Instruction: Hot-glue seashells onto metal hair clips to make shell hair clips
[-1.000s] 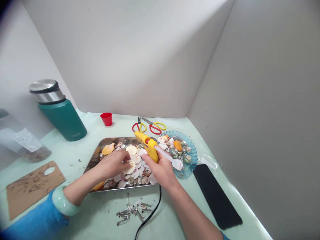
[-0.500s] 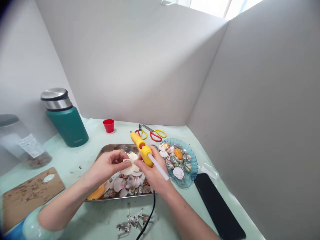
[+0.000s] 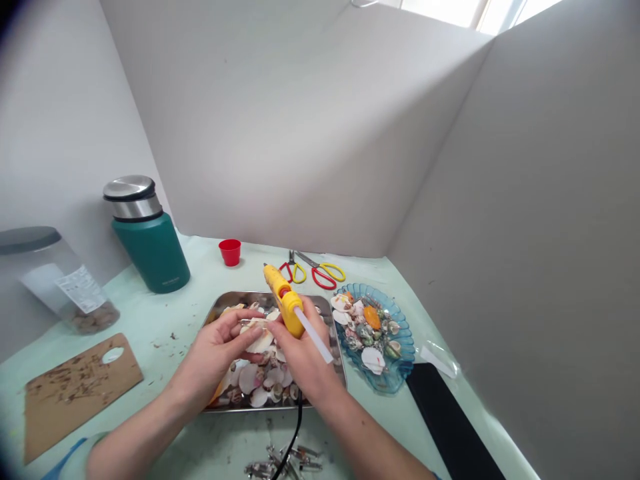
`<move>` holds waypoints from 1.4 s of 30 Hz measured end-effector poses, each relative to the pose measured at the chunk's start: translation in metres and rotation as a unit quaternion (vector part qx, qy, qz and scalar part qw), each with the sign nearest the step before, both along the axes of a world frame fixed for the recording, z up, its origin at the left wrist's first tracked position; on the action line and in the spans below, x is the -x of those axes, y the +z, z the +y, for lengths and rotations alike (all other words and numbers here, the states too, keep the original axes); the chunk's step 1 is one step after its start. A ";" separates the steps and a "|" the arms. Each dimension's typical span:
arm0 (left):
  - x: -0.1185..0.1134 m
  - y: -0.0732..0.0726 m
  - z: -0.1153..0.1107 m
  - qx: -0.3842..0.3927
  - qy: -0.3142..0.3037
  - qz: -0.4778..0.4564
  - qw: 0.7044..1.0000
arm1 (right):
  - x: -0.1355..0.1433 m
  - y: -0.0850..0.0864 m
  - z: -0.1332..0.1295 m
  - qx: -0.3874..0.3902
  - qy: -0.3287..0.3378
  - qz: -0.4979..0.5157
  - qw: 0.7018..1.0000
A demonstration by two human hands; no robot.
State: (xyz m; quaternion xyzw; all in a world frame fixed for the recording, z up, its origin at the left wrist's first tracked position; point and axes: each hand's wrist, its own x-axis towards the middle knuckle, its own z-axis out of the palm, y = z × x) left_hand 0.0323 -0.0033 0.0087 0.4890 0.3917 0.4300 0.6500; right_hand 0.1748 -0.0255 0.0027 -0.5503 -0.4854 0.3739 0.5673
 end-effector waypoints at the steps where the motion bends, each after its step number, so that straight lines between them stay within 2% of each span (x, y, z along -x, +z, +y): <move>1: 0.000 -0.001 0.000 0.004 0.004 -0.006 1.000 | 0.000 -0.001 0.000 0.003 -0.003 -0.001 1.000; 10: -0.008 0.004 -0.007 0.024 0.045 -0.071 0.996 | -0.003 0.008 -0.004 0.000 -0.008 0.014 1.000; 15: -0.015 0.013 -0.010 0.031 0.035 -0.059 0.997 | -0.009 0.008 -0.003 -0.014 -0.014 0.017 1.000; 22: -0.023 0.021 -0.008 -0.067 0.081 0.014 0.994 | -0.013 0.015 -0.006 -0.051 -0.022 0.028 0.998; 27: -0.019 0.020 -0.008 -0.111 0.080 0.029 0.990 | -0.015 0.018 -0.009 -0.067 0.008 0.034 0.997; 31: -0.018 0.017 -0.008 -0.128 0.070 0.022 0.989 | -0.015 0.015 -0.011 -0.064 0.006 0.039 0.997; 37: -0.020 0.011 -0.008 -0.100 0.065 0.003 0.993 | -0.013 0.009 -0.008 -0.059 -0.006 0.048 0.997; 42: -0.024 0.013 -0.010 -0.041 0.052 -0.030 0.997 | -0.013 0.005 -0.005 -0.049 -0.023 0.054 0.997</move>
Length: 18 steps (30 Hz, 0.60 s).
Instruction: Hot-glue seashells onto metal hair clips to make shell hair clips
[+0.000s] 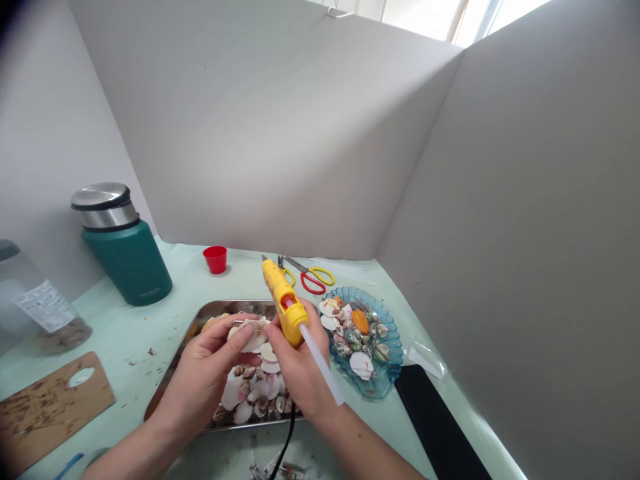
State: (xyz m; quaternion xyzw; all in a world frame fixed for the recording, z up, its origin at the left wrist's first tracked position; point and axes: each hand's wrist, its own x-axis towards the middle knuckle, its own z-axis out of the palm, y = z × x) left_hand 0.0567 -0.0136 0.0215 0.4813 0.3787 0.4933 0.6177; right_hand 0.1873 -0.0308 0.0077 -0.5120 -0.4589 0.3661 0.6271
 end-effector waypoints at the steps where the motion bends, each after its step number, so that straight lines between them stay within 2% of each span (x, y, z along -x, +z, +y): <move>1: -0.001 0.001 0.000 0.008 -0.003 -0.003 1.000 | 0.000 0.000 0.000 -0.002 -0.004 -0.002 1.000; 6: -0.001 0.002 -0.001 0.049 -0.012 0.004 0.999 | 0.001 0.000 0.000 -0.001 -0.012 -0.015 1.000; 10: -0.001 0.002 -0.002 0.066 -0.020 -0.025 0.997 | 0.002 0.000 -0.001 0.008 -0.007 -0.019 1.000; 18: -0.003 0.003 -0.003 0.086 0.000 -0.035 0.996 | 0.003 -0.005 0.001 0.025 -0.018 -0.021 0.999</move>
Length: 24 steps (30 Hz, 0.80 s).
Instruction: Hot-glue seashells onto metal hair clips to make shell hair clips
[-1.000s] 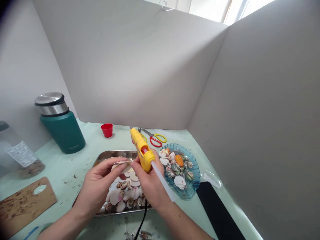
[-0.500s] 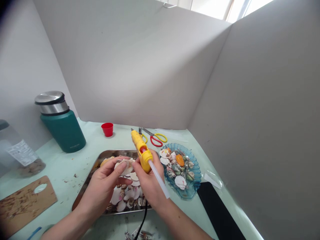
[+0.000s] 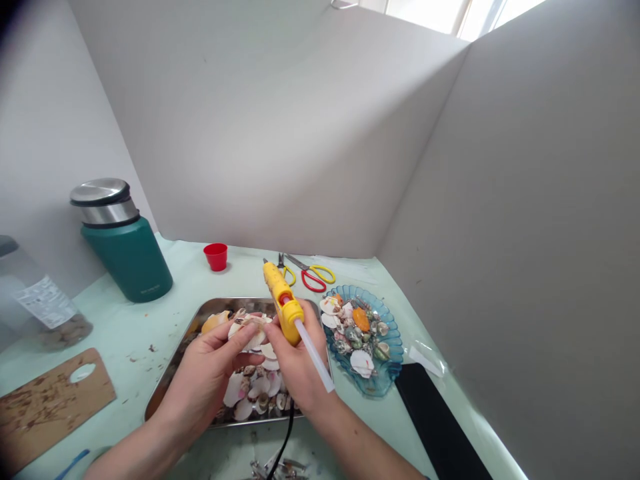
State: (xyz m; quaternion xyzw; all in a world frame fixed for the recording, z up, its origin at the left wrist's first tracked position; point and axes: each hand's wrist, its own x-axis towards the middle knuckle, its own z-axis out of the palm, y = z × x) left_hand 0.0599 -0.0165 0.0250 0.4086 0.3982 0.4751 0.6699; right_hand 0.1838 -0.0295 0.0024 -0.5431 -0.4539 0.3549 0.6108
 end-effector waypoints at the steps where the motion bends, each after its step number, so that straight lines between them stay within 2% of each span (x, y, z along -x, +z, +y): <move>1: 0.000 0.000 0.001 0.002 0.002 0.000 1.000 | 0.000 -0.001 0.000 0.002 0.003 -0.001 1.000; 4: 0.002 -0.003 0.004 0.001 0.009 0.001 1.000 | -0.002 0.000 0.001 -0.006 0.012 0.001 1.000; 8: 0.008 -0.004 0.015 -0.027 0.036 -0.004 0.999 | -0.006 0.010 0.000 -0.031 0.012 0.015 0.999; 11: 0.014 -0.003 0.024 -0.052 0.061 0.000 0.997 | -0.009 0.014 -0.003 -0.045 0.059 0.025 0.997; 14: 0.020 0.000 0.031 -0.078 0.095 0.018 0.992 | -0.011 0.012 -0.005 -0.018 0.117 -0.006 0.993; 17: 0.026 0.003 0.037 -0.098 0.129 0.044 0.986 | -0.009 0.008 -0.007 0.006 0.140 -0.051 0.989; 24: 0.032 0.007 0.042 -0.143 0.155 0.061 0.976 | -0.005 0.005 -0.007 0.016 0.182 -0.019 0.983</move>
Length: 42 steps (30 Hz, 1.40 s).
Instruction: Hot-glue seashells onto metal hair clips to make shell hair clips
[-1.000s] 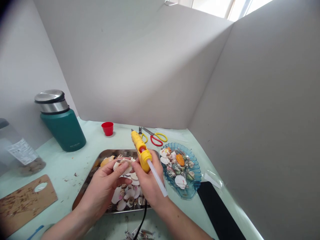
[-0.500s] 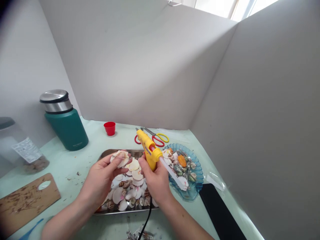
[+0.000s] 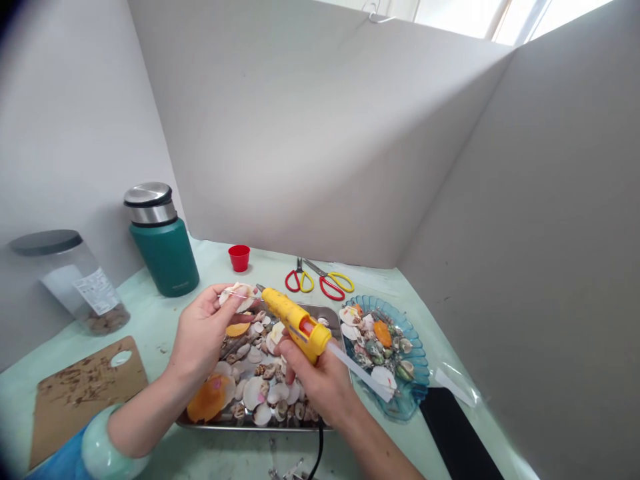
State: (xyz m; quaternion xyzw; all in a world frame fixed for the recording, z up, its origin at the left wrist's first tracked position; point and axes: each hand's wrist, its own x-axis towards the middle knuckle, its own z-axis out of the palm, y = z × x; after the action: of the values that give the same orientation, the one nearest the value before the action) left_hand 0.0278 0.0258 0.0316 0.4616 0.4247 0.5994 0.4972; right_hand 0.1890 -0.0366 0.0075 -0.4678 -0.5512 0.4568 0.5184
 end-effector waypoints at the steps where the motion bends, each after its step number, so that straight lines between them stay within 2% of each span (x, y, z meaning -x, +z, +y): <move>1: 0.000 0.001 0.000 -0.001 0.005 0.006 1.000 | 0.000 0.001 0.000 -0.003 0.004 -0.010 1.000; 6: 0.000 0.002 -0.002 0.000 0.021 0.028 0.999 | 0.001 0.003 -0.002 -0.004 -0.010 -0.065 0.998; 15: 0.000 0.000 -0.001 0.013 0.019 0.052 0.998 | -0.002 -0.005 0.002 -0.010 -0.027 -0.119 0.992; 23: -0.001 0.004 -0.002 0.018 0.023 0.046 0.998 | -0.001 -0.006 0.001 -0.017 -0.036 -0.137 0.990; 42: -0.001 0.001 -0.001 0.023 0.009 0.060 0.998 | -0.005 -0.014 0.001 -0.042 -0.068 -0.189 0.979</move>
State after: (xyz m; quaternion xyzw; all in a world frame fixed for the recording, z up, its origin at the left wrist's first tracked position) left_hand 0.0285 0.0250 0.0325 0.4816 0.4714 0.5653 0.4757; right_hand 0.1940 -0.0356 -0.0066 -0.5596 -0.6249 0.3000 0.4543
